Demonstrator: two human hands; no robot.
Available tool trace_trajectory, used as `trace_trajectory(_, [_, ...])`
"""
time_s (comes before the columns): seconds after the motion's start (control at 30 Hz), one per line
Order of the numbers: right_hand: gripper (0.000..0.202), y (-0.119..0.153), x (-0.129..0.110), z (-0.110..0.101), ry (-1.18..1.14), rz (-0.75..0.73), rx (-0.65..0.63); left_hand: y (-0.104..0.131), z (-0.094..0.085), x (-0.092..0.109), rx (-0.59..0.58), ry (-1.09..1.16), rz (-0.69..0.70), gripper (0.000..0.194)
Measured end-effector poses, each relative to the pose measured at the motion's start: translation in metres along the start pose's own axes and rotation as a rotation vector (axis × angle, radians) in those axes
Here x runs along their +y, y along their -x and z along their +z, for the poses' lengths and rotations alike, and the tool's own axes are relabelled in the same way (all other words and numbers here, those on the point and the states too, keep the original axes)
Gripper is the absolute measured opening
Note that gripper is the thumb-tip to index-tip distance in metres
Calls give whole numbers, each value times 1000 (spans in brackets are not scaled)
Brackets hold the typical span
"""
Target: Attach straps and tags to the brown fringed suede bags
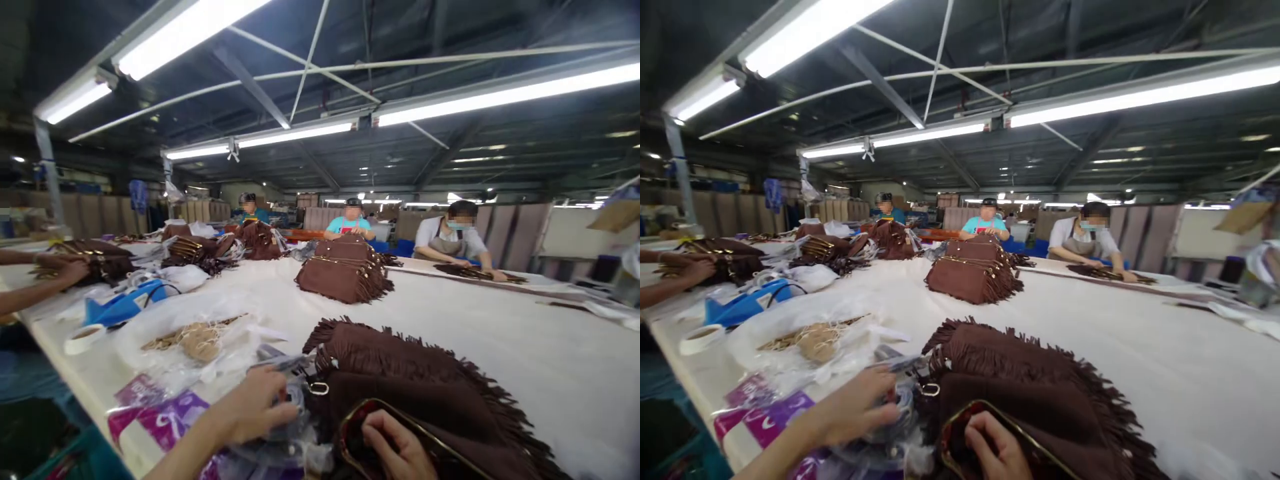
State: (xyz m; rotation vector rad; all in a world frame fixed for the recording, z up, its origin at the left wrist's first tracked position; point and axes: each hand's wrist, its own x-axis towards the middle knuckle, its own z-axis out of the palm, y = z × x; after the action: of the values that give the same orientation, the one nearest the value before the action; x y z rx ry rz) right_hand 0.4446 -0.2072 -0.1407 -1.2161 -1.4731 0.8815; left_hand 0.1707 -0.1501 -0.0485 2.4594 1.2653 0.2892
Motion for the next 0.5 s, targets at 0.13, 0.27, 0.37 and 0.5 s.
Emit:
trace_trajectory(0.13, [35, -1, 2, 1, -9, 21, -33, -36, 16, 23, 97, -250, -144, 35])
trace_trajectory(0.27, [27, 2, -3, 1, 40, -12, -90, -56, 39, 25, 22, -341, -287, 33])
trace_trajectory(0.37, [23, 2, -10, 1, 85, -56, -95, -52, 40, 17, 30, -362, -345, 29])
trace_trajectory(0.5, [23, -4, -24, 2, 68, -64, -109, -38, 30, 20, 179, -333, -266, 21])
